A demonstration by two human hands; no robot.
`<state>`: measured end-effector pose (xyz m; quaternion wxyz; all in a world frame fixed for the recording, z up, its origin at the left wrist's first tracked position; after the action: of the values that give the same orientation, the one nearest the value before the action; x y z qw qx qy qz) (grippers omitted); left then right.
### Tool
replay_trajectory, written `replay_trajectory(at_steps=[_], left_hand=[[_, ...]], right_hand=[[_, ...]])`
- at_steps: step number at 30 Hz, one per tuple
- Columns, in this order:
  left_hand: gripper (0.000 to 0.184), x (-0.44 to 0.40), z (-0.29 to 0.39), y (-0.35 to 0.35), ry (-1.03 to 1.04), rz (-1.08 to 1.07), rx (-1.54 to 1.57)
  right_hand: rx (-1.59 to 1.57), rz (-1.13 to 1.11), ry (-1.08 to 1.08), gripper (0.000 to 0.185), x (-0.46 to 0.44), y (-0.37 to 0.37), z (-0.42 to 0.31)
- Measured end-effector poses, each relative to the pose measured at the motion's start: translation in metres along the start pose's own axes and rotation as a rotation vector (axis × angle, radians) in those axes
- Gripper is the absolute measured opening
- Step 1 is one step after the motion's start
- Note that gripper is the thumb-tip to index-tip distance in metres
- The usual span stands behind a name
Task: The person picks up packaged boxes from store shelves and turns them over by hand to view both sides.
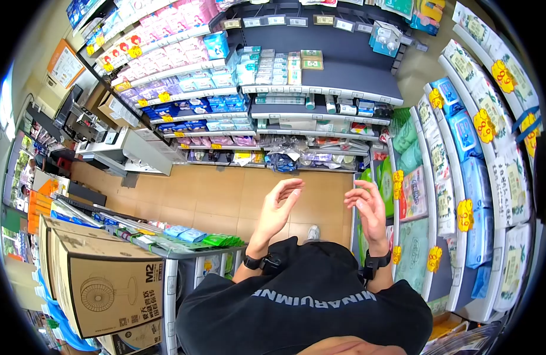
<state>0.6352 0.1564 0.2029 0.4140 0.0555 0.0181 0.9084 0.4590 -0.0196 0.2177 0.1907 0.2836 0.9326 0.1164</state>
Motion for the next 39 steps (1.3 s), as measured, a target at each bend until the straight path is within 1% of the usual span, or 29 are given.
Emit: replay_trajectory(at_steps=[9,13,16,22,25,31,33,38,39], left_hand=[[0.029,-0.078,-0.015,0.045,-0.013,-0.015,-0.009],[0.029,-0.097,-0.022,0.06,-0.049,0.001,-0.051],[0.029,-0.109,-0.021,0.064,-0.091,0.003,-0.079],[0.03,-0.135,-0.022,0.061,-0.124,0.07,-0.065],[0.03,-0.152,-0.021,0.06,-0.125,0.072,-0.053],[0.03,-0.198,-0.017,0.051,-0.076,0.096,-0.017],[0.03,-0.217,-0.007,0.047,-0.021,0.059,-0.093],[0.029,-0.263,0.018,0.033,-0.009,0.01,-0.111],[0.029,-0.272,0.022,0.03,-0.01,0.008,-0.11]], right_hand=[[-0.03,0.009,0.045,0.042,-0.05,-0.059,0.014],[-0.088,0.021,0.13,0.041,-0.057,-0.078,0.031],[-0.029,0.045,0.17,0.039,-0.067,-0.09,0.04],[-0.015,0.032,0.205,0.036,-0.105,-0.102,0.054],[0.016,-0.019,0.197,0.034,-0.128,-0.098,0.057],[0.036,-0.071,0.241,0.033,-0.179,-0.099,0.086],[-0.091,-0.077,0.292,0.034,-0.204,-0.099,0.096],[-0.028,-0.119,0.245,0.033,-0.283,-0.094,0.113],[0.032,-0.136,0.233,0.034,-0.301,-0.094,0.12]])
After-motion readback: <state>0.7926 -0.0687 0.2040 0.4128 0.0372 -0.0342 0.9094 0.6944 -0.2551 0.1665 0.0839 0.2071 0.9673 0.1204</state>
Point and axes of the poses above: each hand's wrist, its own x-axis away from the middle knuckle, its own y-axis out of the palm, z = x × y, the point moved 4 cm from there along -x, towards the middle knuckle, and after that the axes turned 9 degrees about -y, right-handed, at the moved point
